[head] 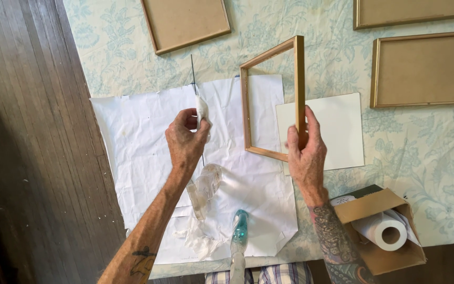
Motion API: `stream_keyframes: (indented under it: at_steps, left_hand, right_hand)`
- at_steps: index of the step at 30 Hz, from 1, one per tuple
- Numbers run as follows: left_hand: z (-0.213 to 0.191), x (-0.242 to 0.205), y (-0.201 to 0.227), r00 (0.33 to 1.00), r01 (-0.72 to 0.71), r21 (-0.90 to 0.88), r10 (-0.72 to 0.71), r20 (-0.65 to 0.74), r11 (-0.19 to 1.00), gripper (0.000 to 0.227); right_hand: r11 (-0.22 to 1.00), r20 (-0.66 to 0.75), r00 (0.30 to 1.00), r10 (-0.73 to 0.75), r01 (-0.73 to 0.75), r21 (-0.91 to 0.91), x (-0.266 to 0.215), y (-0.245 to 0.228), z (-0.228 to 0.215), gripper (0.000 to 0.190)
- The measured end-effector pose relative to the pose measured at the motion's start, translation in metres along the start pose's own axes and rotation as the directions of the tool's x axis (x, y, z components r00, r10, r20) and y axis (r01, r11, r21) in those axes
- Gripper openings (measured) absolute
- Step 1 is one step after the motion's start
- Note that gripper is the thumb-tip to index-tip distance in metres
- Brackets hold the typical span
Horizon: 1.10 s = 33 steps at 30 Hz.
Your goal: Cleaning picture frames and glass inserts with a cloth and spray cleaner
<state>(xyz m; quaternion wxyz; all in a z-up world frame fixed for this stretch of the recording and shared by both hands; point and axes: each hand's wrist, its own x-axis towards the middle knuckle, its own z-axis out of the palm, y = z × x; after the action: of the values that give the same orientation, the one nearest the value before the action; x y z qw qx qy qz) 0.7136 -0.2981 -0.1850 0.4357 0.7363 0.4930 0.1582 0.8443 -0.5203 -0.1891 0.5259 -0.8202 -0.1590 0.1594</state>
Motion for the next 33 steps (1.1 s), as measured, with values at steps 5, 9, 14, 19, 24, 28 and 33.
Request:
stream_keyframes:
  at_steps: [5,9,14,19,24,28,33]
  left_hand:
    - [0.007,-0.010,0.031,0.999,-0.038,0.016,0.038,0.033,0.999,0.026]
    - [0.010,-0.015,0.061,0.995,-0.058,0.080,0.051,0.089,0.995,0.023]
    - [0.016,-0.018,0.067,0.992,-0.051,0.100,0.039,0.118,0.994,0.025]
    - [0.019,-0.024,0.071,0.980,0.002,0.058,-0.013,0.197,0.998,0.026]
    - [0.020,-0.017,0.056,0.829,0.162,-0.200,-0.023,0.559,0.966,0.027]
    - [0.020,0.014,0.022,0.842,0.243,-0.192,-0.108,0.529,0.951,0.038]
    - [0.020,0.044,0.017,0.698,0.244,0.306,-0.386,0.604,0.920,0.052]
  right_hand:
    - [0.996,0.056,0.995,-0.083,0.082,0.024,-0.001,-0.009,0.006,0.054]
    - [0.990,0.119,0.983,-0.137,0.133,0.040,-0.008,-0.030,0.017,0.061]
    - [0.986,0.193,0.967,-0.168,0.163,0.043,-0.012,-0.055,0.023,0.058]
    - [0.983,0.229,0.956,-0.183,0.177,0.046,-0.014,-0.046,0.025,0.056]
    - [0.977,0.186,0.959,-0.212,0.211,0.027,-0.009,-0.046,0.017,0.054]
    - [0.984,0.106,0.979,-0.174,0.178,-0.022,-0.001,-0.026,0.003,0.052]
    - [0.997,-0.012,0.997,-0.082,0.082,0.012,0.025,0.001,-0.022,0.047]
